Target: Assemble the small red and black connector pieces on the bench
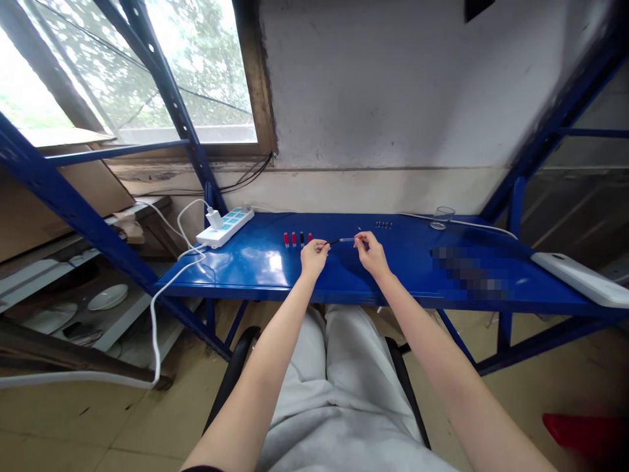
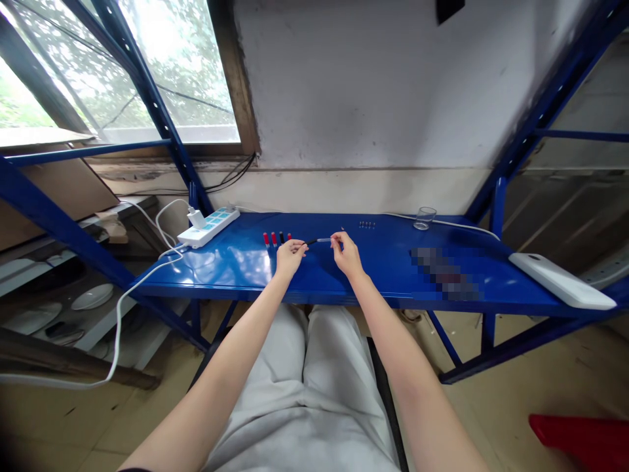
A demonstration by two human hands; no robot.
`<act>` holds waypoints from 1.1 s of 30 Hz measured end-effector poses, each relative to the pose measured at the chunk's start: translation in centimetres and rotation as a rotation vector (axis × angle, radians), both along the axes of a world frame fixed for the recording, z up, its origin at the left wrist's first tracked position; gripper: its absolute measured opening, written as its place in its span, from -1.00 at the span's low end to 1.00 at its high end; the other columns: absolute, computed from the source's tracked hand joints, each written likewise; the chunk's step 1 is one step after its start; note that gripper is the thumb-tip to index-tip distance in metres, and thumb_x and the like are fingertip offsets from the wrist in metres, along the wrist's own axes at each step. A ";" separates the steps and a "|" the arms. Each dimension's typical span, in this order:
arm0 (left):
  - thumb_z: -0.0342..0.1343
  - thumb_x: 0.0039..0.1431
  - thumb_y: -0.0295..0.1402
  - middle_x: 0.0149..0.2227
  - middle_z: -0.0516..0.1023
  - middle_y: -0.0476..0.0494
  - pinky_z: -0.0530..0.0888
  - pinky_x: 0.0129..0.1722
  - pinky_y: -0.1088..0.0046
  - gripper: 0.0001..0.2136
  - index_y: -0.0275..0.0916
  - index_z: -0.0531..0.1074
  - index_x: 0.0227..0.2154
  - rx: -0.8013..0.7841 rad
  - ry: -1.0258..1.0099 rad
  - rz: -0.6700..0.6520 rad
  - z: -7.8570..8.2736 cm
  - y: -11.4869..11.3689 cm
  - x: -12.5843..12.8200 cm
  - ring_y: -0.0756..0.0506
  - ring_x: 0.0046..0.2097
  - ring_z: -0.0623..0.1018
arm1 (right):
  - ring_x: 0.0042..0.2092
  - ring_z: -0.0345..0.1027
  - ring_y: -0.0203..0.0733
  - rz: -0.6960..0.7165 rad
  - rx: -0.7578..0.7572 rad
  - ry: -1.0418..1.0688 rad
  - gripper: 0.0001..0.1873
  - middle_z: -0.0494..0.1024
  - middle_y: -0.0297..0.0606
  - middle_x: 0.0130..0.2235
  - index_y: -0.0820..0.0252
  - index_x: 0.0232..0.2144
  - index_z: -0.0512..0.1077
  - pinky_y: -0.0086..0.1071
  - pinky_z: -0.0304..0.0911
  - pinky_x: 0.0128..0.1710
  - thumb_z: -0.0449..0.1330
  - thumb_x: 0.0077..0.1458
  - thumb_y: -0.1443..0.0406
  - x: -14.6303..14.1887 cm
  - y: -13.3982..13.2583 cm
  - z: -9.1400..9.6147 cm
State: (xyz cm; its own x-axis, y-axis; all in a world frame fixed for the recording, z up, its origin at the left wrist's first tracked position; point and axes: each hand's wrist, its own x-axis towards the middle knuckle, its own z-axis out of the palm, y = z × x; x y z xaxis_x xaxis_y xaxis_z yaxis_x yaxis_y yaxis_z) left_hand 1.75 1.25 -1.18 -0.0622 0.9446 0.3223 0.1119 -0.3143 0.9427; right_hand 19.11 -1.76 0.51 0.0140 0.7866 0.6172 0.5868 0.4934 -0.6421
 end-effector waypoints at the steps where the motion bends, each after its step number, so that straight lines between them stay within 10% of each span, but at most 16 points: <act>1: 0.15 -0.02 -0.36 -0.42 0.55 -0.15 0.46 -0.40 0.47 -0.86 -0.29 0.43 -0.37 -0.001 0.004 0.000 0.0 0.0 0.0 -0.02 -0.42 0.52 | -0.31 0.32 -0.19 0.002 0.000 0.000 -0.69 0.43 -0.21 -0.37 0.14 -0.26 0.25 -0.33 0.21 -0.29 -0.12 0.18 0.07 0.0 0.0 0.0; 33: 0.16 -0.03 -0.40 -0.44 0.51 -0.09 0.44 -0.39 0.47 -0.88 -0.30 0.43 -0.38 0.035 0.006 -0.151 1.3 -1.2 0.4 0.02 -0.47 0.50 | -0.48 0.26 -0.30 0.234 -0.178 0.388 -0.61 0.38 -0.37 -0.54 0.15 -0.41 0.25 -0.34 0.21 -0.40 0.13 -0.06 -0.04 0.7 1.6 -0.9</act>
